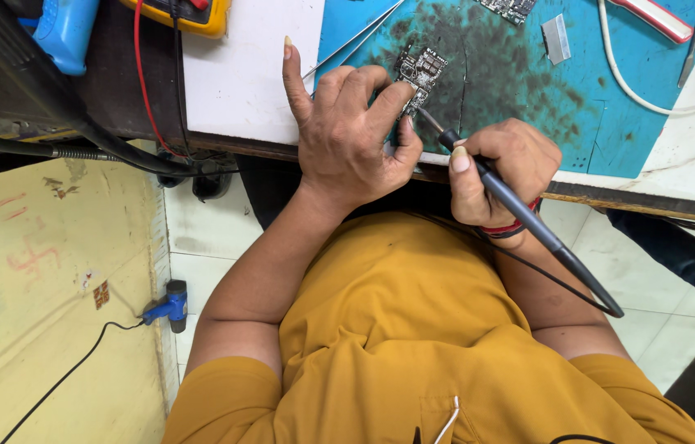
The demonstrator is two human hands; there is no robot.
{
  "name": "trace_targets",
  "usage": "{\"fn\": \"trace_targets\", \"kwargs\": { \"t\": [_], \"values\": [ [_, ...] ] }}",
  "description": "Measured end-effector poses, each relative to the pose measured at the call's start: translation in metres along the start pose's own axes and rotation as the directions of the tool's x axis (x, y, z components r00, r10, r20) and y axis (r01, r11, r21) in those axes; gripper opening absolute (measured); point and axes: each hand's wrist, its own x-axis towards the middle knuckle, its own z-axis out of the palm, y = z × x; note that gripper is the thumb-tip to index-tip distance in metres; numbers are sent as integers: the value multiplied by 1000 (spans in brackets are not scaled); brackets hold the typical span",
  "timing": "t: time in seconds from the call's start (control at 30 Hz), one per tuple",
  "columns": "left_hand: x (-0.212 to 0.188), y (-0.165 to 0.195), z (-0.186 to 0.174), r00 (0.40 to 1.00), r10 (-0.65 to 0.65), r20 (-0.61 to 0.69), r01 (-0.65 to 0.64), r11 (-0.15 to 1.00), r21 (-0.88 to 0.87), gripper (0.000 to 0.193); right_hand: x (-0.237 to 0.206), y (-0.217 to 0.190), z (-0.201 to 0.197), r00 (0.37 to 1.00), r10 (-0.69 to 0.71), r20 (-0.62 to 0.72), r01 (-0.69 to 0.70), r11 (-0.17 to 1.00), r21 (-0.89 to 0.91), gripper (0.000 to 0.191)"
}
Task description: The person solders components on a small circuit board at a repair workbench, holding the board steady with one hand while applying a soldering iron to its contacts. They reposition the board, use tweezers on small parts, and continue soldering different points on the board.
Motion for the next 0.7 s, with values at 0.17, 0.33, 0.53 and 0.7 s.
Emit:
{"fn": "trace_targets", "kwargs": {
  "t": [0.17, 0.33, 0.53, 0.7],
  "values": [
    [1, 0, 0, 1000, -1, -1, 1, 1000, 2, 24, 1, 0, 0, 1000, -10, 7, 10, 1000, 2, 12],
    [1, 1, 0, 1000, -2, 6, 2, 1000, 5, 24, 1, 0, -1, 1000, 2, 21, -2, 1000, 3, 11],
    [1, 1, 1, 1000, 1, 2, -1, 1000, 1, 24, 0, 0, -1, 1000, 5, 11, -5, 1000, -6, 11],
    [1, -1, 1, 1000, 7, -1, -7, 1000, 5, 24, 1, -1, 0, 1000, 9, 4, -9, 1000, -6, 12]
  ]
}}
